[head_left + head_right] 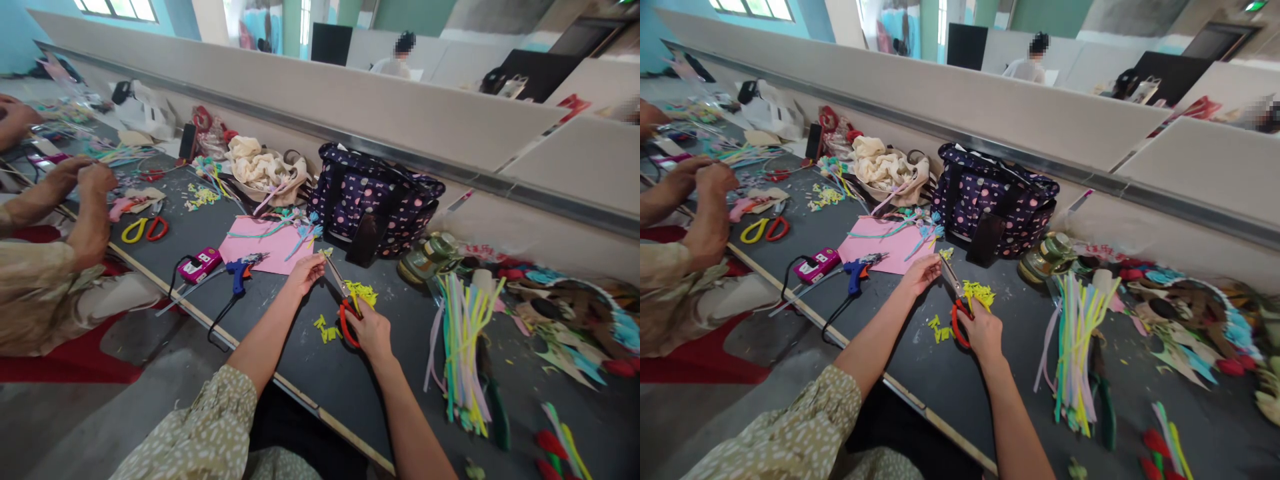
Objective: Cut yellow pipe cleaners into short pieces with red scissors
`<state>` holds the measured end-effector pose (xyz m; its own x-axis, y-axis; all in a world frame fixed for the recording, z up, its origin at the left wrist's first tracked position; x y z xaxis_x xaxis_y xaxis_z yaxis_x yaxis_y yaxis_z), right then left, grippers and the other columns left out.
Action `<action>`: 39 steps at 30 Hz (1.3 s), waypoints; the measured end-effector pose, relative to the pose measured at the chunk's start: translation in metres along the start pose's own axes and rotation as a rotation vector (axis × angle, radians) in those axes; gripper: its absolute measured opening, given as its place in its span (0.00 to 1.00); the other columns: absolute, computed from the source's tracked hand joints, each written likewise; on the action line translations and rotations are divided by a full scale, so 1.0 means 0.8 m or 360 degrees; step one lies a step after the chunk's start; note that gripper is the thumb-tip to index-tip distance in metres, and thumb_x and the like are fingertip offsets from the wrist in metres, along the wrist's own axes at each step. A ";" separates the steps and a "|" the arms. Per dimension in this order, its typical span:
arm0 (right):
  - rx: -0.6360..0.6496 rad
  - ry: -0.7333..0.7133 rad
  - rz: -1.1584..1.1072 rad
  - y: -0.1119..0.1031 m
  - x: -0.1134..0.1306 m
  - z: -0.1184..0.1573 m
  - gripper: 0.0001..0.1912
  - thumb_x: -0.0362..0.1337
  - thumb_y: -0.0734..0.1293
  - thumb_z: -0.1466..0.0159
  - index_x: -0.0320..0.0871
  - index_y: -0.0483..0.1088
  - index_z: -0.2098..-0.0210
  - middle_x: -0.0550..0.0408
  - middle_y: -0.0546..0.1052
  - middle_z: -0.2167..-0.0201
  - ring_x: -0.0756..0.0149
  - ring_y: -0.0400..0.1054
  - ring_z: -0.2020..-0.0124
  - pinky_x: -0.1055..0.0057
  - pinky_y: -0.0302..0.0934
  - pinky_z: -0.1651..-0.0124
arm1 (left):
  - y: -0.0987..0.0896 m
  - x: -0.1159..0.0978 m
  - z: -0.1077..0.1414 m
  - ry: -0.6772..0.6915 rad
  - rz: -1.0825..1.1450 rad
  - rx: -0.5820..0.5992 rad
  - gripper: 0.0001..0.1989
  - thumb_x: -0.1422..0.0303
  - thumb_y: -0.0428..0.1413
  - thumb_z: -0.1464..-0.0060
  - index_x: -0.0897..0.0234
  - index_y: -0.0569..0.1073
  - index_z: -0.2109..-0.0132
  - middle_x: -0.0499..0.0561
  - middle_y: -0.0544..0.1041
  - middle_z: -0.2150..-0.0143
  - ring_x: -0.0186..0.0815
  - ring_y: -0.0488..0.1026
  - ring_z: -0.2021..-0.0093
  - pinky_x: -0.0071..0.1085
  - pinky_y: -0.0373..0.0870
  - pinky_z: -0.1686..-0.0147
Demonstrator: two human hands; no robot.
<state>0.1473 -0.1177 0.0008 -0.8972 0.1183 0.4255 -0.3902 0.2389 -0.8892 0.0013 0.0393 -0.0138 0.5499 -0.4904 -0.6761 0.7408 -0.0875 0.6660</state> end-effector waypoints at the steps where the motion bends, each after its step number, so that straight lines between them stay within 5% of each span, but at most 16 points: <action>1: 0.0001 0.0013 -0.0003 0.000 -0.001 0.000 0.21 0.56 0.57 0.39 0.47 0.70 0.63 0.58 0.74 0.75 0.69 0.68 0.74 0.75 0.50 0.71 | 0.000 0.000 0.000 0.0001 0.0003 0.0000 0.10 0.74 0.64 0.62 0.68 0.75 0.68 0.49 0.74 0.75 0.25 0.67 0.77 0.23 0.66 0.74; 10: -0.0095 0.0099 0.0202 -0.008 0.005 -0.004 0.28 0.61 0.61 0.45 0.45 0.66 0.58 0.56 0.74 0.72 0.65 0.69 0.70 0.73 0.50 0.72 | -0.001 -0.004 0.001 0.0006 -0.0023 -0.0051 0.11 0.73 0.64 0.60 0.69 0.74 0.66 0.49 0.75 0.74 0.26 0.69 0.77 0.23 0.68 0.74; 17: -0.0140 0.0023 0.0202 -0.007 0.005 -0.002 0.23 0.59 0.61 0.43 0.46 0.67 0.64 0.60 0.72 0.76 0.68 0.67 0.73 0.74 0.49 0.72 | -0.003 -0.004 -0.002 0.0049 -0.0031 0.0034 0.11 0.71 0.64 0.59 0.69 0.74 0.67 0.49 0.74 0.74 0.25 0.68 0.77 0.23 0.67 0.74; 27: -0.0238 -0.0042 0.0126 0.001 -0.004 0.001 0.21 0.55 0.61 0.41 0.45 0.70 0.61 0.57 0.74 0.73 0.68 0.67 0.73 0.73 0.52 0.71 | -0.003 -0.002 -0.003 0.0097 -0.0034 0.0131 0.10 0.71 0.65 0.60 0.68 0.72 0.70 0.46 0.70 0.80 0.26 0.67 0.77 0.23 0.67 0.73; 39: -0.0151 -0.0028 0.0122 -0.005 0.000 0.001 0.20 0.55 0.61 0.41 0.46 0.69 0.64 0.57 0.74 0.74 0.68 0.67 0.72 0.74 0.50 0.71 | 0.001 -0.005 0.001 0.0102 -0.0047 0.0100 0.12 0.72 0.66 0.62 0.68 0.71 0.70 0.46 0.71 0.78 0.26 0.67 0.77 0.24 0.65 0.72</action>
<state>0.1482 -0.1193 0.0041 -0.9274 0.1231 0.3533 -0.2998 0.3201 -0.8987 -0.0002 0.0404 -0.0102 0.5532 -0.4303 -0.7134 0.7327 -0.1562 0.6624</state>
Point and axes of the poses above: each hand's wrist, its own z-axis away from the middle knuckle, its own y-axis out of the palm, x = y × z, the point moved 4 cm from there along -z, towards the middle knuckle
